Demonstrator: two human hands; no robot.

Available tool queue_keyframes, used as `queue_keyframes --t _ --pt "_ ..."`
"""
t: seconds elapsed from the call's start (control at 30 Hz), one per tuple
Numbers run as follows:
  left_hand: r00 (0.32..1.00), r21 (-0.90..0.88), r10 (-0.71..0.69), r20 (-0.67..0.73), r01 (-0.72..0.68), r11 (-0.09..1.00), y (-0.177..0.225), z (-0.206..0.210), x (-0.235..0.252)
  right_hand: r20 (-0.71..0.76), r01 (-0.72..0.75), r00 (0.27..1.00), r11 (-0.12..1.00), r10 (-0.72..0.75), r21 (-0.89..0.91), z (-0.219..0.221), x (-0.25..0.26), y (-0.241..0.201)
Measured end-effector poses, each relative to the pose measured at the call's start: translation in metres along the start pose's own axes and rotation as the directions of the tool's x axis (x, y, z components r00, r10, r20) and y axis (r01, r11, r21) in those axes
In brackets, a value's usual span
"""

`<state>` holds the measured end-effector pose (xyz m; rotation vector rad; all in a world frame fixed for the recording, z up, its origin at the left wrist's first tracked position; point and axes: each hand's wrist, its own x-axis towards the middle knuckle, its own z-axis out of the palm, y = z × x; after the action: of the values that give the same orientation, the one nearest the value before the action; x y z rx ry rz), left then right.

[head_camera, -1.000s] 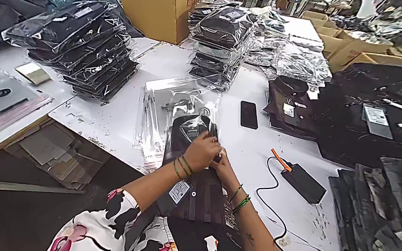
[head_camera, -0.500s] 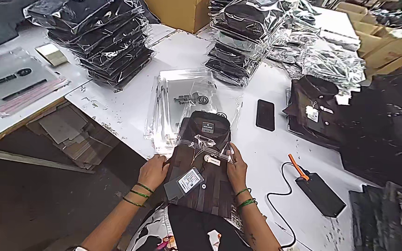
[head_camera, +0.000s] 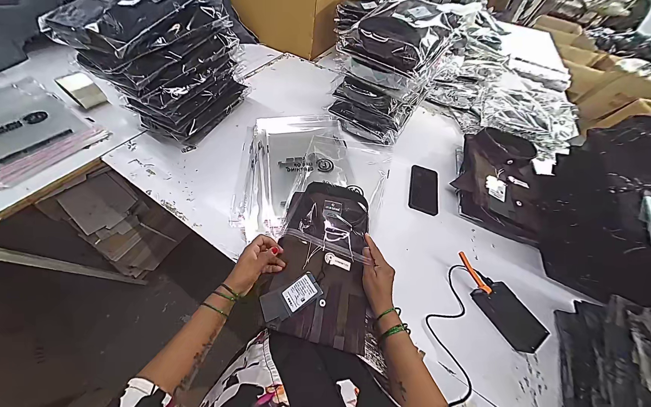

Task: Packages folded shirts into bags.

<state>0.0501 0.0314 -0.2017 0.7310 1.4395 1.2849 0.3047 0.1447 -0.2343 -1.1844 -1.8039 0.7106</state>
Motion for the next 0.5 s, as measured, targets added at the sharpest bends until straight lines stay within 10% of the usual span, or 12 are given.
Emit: queue_keyframes --t 0.1,0.2,0.5 --pt "0.986 -0.067 0.16 -0.056 -0.164 0.984 -0.002 -0.008 0.003 0.019 -0.001 1.0 1.0 0.001 -0.001 -0.001 0.001 -0.001" --pt "0.938 0.294 0.295 -0.181 -0.235 0.926 0.011 -0.028 0.02 0.009 0.005 1.0 1.0 -0.005 -0.014 0.0 0.001 -0.002" --pt "0.99 0.799 -0.086 -0.116 0.144 0.584 0.013 -0.021 -0.028 -0.001 -0.004 1.0 1.0 0.004 -0.027 0.002 0.0 -0.002"
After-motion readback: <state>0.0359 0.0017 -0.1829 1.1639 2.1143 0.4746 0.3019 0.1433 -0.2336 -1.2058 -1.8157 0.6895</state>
